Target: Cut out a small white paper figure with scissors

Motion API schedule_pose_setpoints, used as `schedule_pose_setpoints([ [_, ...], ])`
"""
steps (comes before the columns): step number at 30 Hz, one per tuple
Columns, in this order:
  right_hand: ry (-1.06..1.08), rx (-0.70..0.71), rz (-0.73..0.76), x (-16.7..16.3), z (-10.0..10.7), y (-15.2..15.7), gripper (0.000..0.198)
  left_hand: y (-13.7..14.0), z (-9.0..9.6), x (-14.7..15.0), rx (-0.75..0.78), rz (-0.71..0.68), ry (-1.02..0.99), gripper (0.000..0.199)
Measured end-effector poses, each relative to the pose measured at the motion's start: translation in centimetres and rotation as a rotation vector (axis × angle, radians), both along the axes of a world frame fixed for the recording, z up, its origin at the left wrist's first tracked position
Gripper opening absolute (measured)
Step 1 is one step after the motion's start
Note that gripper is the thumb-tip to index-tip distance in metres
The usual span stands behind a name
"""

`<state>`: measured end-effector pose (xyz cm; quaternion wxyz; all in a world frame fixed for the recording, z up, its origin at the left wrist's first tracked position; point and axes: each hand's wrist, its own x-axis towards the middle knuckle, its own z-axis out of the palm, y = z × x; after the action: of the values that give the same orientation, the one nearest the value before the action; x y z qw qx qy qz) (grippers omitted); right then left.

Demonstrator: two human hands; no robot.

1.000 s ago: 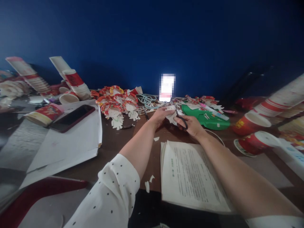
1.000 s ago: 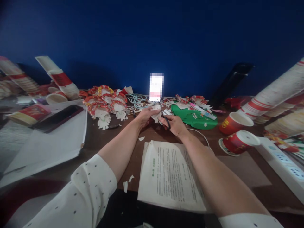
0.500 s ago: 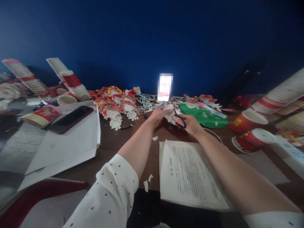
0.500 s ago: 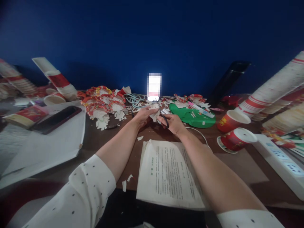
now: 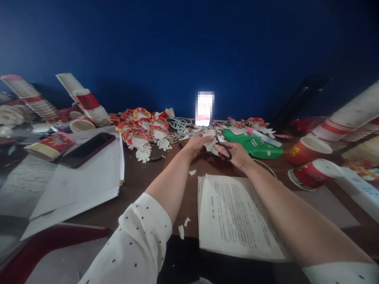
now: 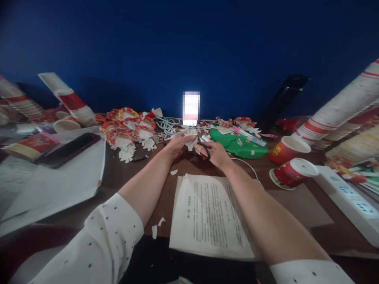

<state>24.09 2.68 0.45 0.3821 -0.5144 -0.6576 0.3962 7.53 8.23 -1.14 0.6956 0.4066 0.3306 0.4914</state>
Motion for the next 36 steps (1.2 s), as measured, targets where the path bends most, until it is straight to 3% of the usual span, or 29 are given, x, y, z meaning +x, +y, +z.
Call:
schedule_pose_setpoints([
  [20,0.031,-0.02,-0.022,0.1,-0.3,0.1,0.056,0.4,-0.3,0.0,0.022,0.026,0.011,0.019],
  [27,0.029,-0.017,-0.024,0.1,-0.2,0.0,0.056,-0.1,0.6,0.3,-0.064,0.087,-0.046,0.007],
  [36,0.024,-0.019,0.002,0.3,-0.6,0.3,0.053,0.2,0.3,-0.1,-0.037,0.118,-0.014,0.011],
])
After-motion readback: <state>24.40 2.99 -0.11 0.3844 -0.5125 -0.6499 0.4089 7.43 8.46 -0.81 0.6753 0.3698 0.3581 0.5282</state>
